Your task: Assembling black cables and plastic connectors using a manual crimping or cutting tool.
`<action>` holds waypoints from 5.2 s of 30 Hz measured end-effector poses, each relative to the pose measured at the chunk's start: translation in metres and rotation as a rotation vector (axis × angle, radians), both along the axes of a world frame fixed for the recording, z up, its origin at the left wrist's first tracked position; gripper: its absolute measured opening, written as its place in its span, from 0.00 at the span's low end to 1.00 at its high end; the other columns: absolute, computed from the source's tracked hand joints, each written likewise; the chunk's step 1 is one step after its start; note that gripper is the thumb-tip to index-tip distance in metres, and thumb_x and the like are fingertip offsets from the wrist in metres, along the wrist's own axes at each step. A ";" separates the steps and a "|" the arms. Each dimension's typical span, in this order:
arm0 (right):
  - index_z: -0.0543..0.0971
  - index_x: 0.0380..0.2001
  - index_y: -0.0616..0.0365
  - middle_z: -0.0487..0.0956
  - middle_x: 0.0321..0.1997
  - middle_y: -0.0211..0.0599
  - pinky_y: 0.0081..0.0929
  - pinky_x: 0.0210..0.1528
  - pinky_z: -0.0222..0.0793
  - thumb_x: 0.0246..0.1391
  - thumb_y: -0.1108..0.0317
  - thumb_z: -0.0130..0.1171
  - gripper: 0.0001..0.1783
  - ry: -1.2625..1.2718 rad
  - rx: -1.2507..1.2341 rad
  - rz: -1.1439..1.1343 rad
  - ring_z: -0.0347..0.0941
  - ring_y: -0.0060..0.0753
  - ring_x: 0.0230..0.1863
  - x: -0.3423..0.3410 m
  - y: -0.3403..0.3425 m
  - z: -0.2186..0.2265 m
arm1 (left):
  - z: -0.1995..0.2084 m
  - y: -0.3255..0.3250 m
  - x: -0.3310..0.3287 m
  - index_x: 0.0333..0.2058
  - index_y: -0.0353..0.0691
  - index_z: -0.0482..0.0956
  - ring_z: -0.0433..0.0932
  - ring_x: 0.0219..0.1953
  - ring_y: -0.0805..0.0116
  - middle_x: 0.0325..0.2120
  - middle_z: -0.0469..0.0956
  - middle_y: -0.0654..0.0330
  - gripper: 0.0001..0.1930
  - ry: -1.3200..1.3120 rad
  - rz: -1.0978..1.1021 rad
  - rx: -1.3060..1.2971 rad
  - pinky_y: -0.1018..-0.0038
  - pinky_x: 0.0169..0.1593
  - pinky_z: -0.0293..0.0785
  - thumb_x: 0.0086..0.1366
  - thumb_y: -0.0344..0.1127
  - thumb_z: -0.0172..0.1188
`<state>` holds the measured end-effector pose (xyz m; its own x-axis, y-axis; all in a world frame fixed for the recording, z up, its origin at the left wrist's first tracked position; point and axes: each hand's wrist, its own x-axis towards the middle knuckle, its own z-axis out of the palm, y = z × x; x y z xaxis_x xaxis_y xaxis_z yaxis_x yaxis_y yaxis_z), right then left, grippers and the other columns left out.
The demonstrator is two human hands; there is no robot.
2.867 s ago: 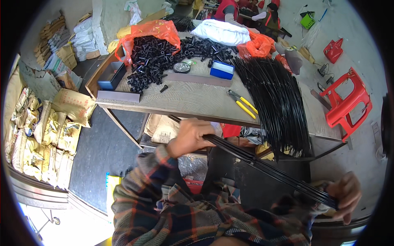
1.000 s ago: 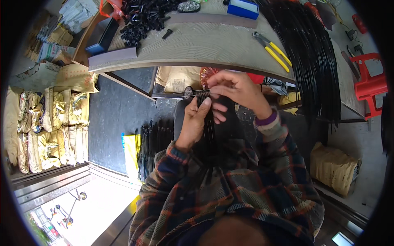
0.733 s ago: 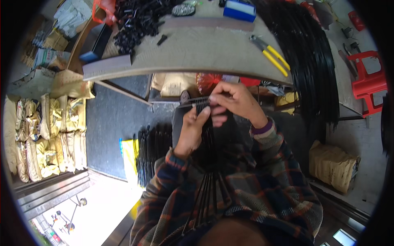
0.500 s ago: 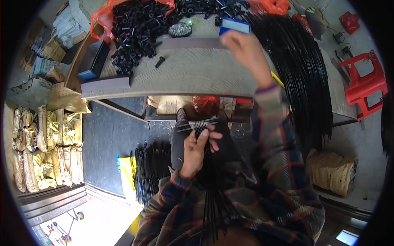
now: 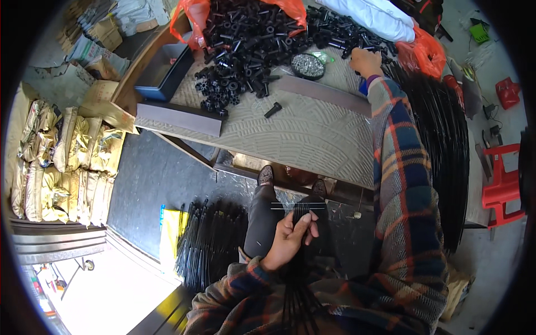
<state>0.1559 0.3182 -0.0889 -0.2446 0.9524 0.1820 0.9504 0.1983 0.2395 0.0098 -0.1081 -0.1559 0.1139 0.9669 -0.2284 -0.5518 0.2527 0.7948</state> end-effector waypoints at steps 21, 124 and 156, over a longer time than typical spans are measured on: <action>0.73 0.42 0.60 0.74 0.35 0.27 0.14 0.33 0.62 0.50 0.69 0.56 0.14 1.270 -0.700 0.878 0.65 0.15 0.30 -0.029 -0.300 0.017 | 0.015 -0.027 0.012 0.43 0.36 0.57 0.69 0.17 0.71 0.31 0.75 0.44 0.17 -0.175 0.046 0.051 0.82 0.20 0.63 0.67 0.45 0.33; 0.78 0.25 0.64 0.74 0.23 0.25 0.13 0.31 0.60 0.43 0.69 0.64 0.09 2.105 -0.846 0.273 0.66 0.13 0.27 0.000 -0.451 -0.041 | 0.037 -0.053 -0.007 0.35 0.38 0.70 0.70 0.36 0.79 0.33 0.72 0.65 0.10 0.051 0.082 0.185 0.81 0.42 0.68 0.53 0.23 0.59; 0.77 0.27 0.64 0.75 0.26 0.28 0.15 0.34 0.62 0.43 0.69 0.62 0.10 2.037 -0.866 0.189 0.67 0.15 0.30 0.004 -0.452 -0.047 | 0.018 -0.061 0.030 0.41 0.31 0.70 0.69 0.36 0.77 0.35 0.73 0.61 0.14 0.230 0.365 0.316 0.80 0.44 0.63 0.62 0.37 0.51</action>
